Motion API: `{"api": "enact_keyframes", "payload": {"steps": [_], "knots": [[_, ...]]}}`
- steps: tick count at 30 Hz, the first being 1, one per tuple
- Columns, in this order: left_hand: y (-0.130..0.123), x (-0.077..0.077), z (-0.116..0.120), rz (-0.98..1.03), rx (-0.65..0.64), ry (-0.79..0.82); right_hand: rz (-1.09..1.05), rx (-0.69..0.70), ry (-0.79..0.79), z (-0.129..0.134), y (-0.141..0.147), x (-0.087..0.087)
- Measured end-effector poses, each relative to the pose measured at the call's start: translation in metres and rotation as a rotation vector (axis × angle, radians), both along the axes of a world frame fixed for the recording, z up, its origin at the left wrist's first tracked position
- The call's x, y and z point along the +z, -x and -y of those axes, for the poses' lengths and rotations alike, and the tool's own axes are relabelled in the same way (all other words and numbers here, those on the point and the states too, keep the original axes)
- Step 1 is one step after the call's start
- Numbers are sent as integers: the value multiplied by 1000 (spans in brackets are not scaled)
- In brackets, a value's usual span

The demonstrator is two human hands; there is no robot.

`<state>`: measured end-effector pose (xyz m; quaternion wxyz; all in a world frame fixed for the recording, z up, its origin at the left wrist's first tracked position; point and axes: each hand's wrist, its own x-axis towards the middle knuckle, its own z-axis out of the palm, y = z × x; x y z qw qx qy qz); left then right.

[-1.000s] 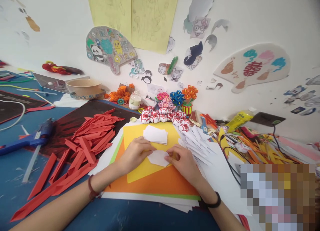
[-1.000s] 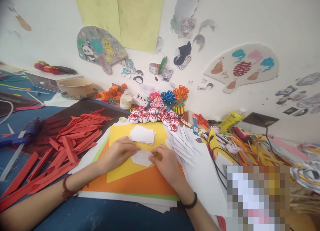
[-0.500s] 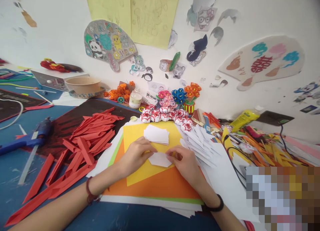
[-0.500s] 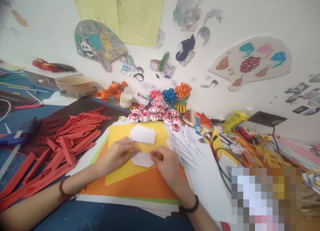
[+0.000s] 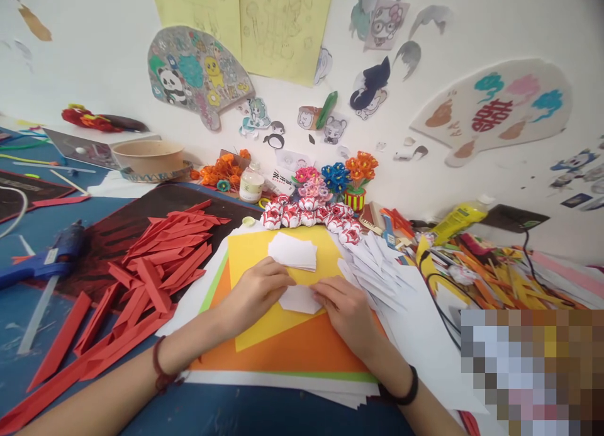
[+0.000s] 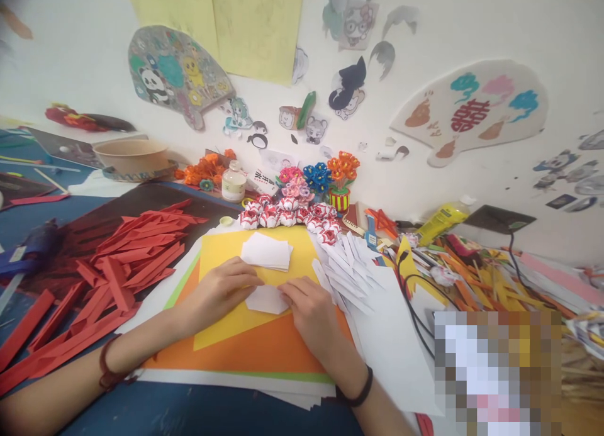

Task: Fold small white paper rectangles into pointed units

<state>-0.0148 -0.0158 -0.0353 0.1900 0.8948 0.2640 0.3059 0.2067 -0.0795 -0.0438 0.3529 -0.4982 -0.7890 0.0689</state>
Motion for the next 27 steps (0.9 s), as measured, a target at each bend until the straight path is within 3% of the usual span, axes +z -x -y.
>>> {"api": "enact_keyframes", "payload": {"steps": [6, 15, 27], "knots": [[0, -2, 1, 4, 42, -15, 70, 15, -42, 3, 2, 3], [3, -5, 0, -89, -26, -78, 259, 59, -128, 4, 0, 1], [2, 7, 6, -280, -46, -242, 400, 82, -230, 3, 0, -1]]}}
